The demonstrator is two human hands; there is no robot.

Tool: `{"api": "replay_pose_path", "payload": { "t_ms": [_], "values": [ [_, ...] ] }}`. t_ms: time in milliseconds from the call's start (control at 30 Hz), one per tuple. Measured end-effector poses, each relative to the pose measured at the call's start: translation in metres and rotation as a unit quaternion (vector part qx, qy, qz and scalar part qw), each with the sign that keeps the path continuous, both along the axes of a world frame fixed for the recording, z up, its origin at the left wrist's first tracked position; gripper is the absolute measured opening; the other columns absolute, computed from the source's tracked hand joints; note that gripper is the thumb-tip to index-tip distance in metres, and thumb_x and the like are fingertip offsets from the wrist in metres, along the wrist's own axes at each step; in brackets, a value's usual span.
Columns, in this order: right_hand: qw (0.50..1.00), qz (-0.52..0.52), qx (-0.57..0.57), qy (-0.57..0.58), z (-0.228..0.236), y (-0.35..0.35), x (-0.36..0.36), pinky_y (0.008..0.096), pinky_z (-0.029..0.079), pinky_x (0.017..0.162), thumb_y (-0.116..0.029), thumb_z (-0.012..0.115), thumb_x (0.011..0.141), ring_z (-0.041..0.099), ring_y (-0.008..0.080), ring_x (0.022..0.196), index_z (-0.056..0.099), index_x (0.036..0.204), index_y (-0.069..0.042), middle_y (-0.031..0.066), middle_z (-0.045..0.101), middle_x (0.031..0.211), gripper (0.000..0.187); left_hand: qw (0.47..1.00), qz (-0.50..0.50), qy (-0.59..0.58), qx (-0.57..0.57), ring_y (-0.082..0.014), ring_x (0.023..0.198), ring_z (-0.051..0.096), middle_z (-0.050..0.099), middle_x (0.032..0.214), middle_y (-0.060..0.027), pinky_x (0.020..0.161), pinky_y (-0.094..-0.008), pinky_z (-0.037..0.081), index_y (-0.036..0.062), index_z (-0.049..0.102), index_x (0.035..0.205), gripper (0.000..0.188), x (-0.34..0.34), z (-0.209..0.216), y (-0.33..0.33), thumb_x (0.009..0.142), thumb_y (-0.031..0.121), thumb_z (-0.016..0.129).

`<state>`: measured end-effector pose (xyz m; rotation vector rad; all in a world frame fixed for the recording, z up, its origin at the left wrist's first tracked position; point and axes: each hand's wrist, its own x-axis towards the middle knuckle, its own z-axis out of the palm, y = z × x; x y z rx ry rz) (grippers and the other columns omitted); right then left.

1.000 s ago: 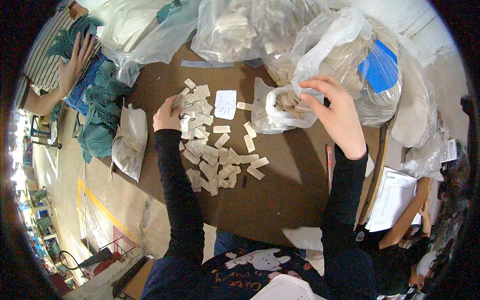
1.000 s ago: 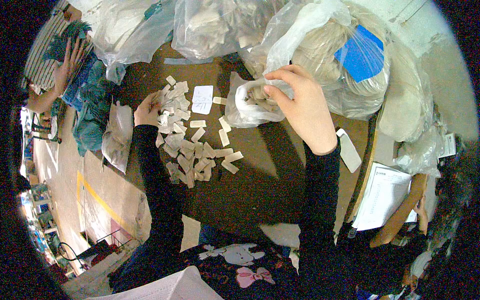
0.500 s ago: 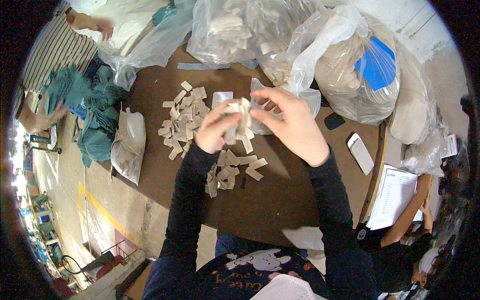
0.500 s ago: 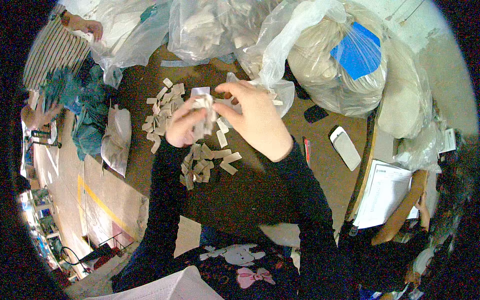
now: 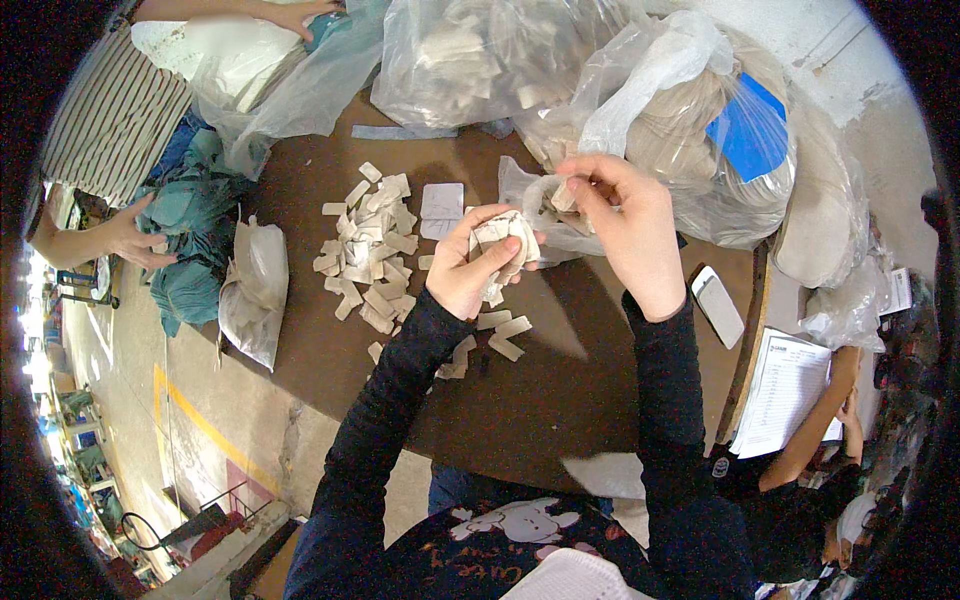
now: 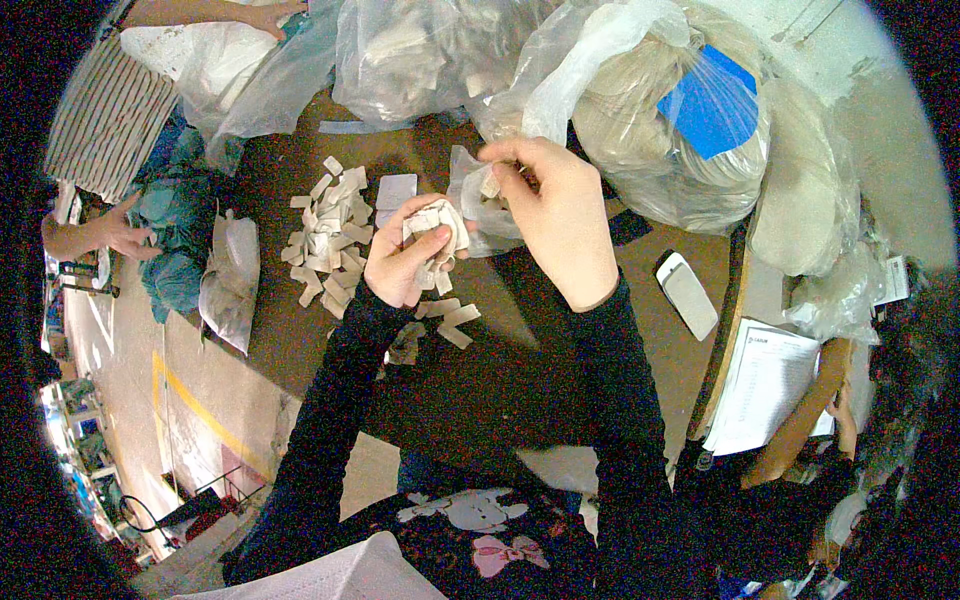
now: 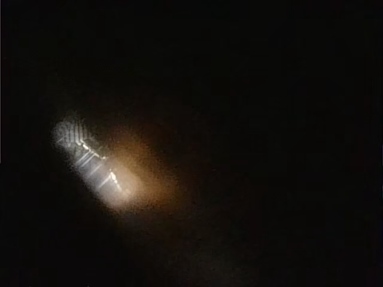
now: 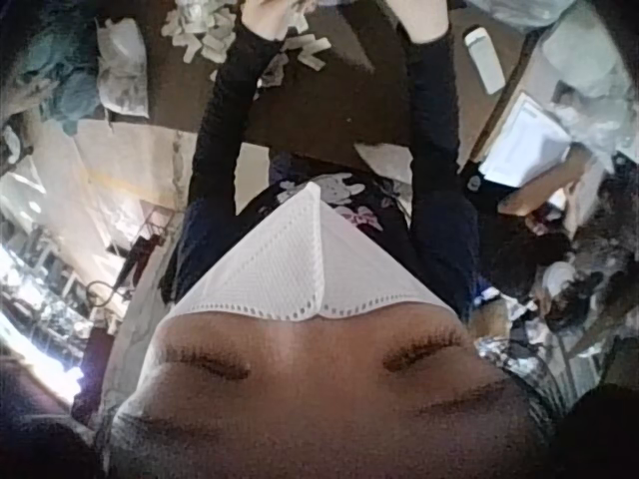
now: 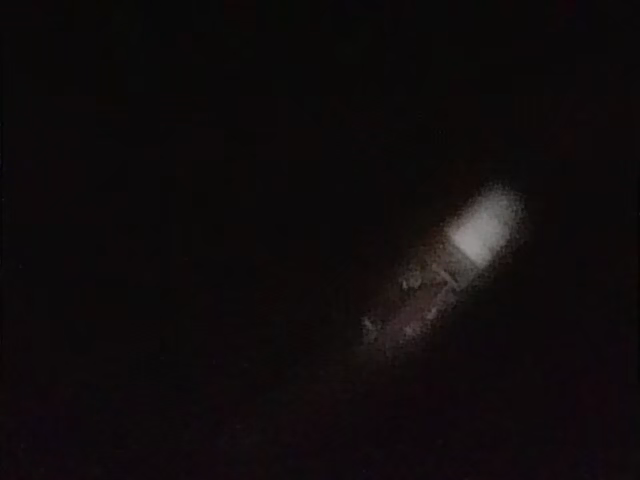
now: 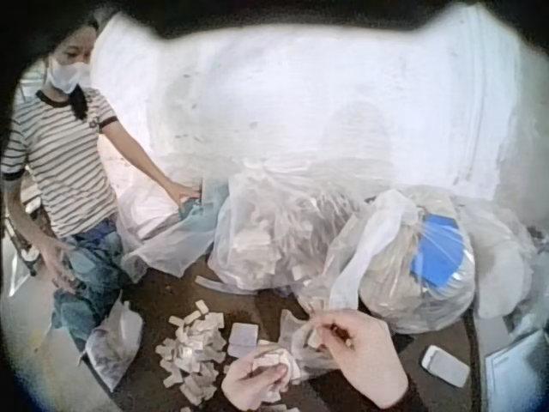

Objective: The person picks up small rectangular blocks from a table and places them into a clear plastic bag. They handle the blocks one at a time, occasionally adjusting the bag and continuing to transfer blocks until the bag is filled.

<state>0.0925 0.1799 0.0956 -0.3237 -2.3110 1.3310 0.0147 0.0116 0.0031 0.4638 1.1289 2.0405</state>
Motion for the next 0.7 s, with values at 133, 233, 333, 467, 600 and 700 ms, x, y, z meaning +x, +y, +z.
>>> {"api": "replay_pose_path", "payload": {
  "t_ms": [133,233,333,467,600,700],
  "values": [
    [0.992,0.063,0.106,-0.008,-0.016,-0.002,-0.002,0.0293,0.048,0.065,-0.004,0.065,0.085,0.062,0.0187,0.072,0.069,0.093,0.001,0.0103,0.066,0.083,0.011,1.000,-0.001,0.022,-0.008,-0.0192,0.080,0.065,0.066,0.099,-0.0119,0.069,-0.0310,0.056,0.0030,0.050,0.125,0.034,-0.002,0.000,-0.002,0.093,0.007,0.061],
    [0.991,0.102,0.078,-0.024,-0.011,-0.010,-0.003,0.0301,0.047,0.064,-0.007,0.069,0.082,0.061,0.0194,0.069,0.069,0.089,0.002,0.0110,0.064,0.081,0.011,0.997,0.015,0.063,-0.032,-0.0172,0.073,0.066,0.066,0.092,-0.0104,0.061,-0.0268,0.053,0.0018,0.051,0.121,0.029,-0.001,0.000,-0.002,0.095,0.011,0.061],
    [0.991,0.099,0.092,-0.023,-0.013,-0.010,-0.003,0.0301,0.046,0.062,-0.008,0.069,0.082,0.061,0.0187,0.067,0.067,0.085,0.003,0.0114,0.064,0.077,0.011,0.995,0.038,0.078,-0.055,-0.0162,0.068,0.066,0.067,0.088,-0.0101,0.056,-0.0240,0.050,0.0014,0.052,0.117,0.027,0.002,0.000,-0.001,0.096,0.013,0.062],
    [0.992,0.087,0.079,-0.055,-0.011,-0.012,-0.003,0.0408,0.050,0.067,-0.011,0.070,0.078,0.065,0.0340,0.074,0.067,0.080,0.000,0.0165,0.066,0.079,0.011,0.997,0.055,0.041,-0.040,-0.0169,0.068,0.066,0.067,0.087,-0.0104,0.055,-0.0248,0.051,0.0015,0.053,0.114,0.026,0.003,-0.002,0.001,0.096,0.017,0.062],
    [0.993,0.095,0.059,-0.046,-0.014,-0.011,-0.003,0.0329,0.047,0.062,-0.008,0.069,0.081,0.062,0.0214,0.067,0.066,0.080,0.002,0.0119,0.064,0.074,0.010,0.998,0.047,0.023,-0.023,-0.0183,0.067,0.066,0.067,0.088,-0.0109,0.055,-0.0261,0.050,0.0017,0.053,0.112,0.026,0.002,-0.002,0.001,0.097,0.022,0.061],
    [0.993,0.096,0.051,-0.040,-0.013,-0.012,-0.002,0.0284,0.045,0.061,-0.006,0.068,0.083,0.060,0.0145,0.065,0.065,0.080,0.003,0.0089,0.063,0.073,0.010,0.999,0.042,0.014,-0.022,-0.0191,0.067,0.066,0.067,0.088,-0.0111,0.055,-0.0266,0.050,0.0025,0.054,0.111,0.026,0.002,-0.001,0.000,0.097,0.024,0.060]
  ]
}}
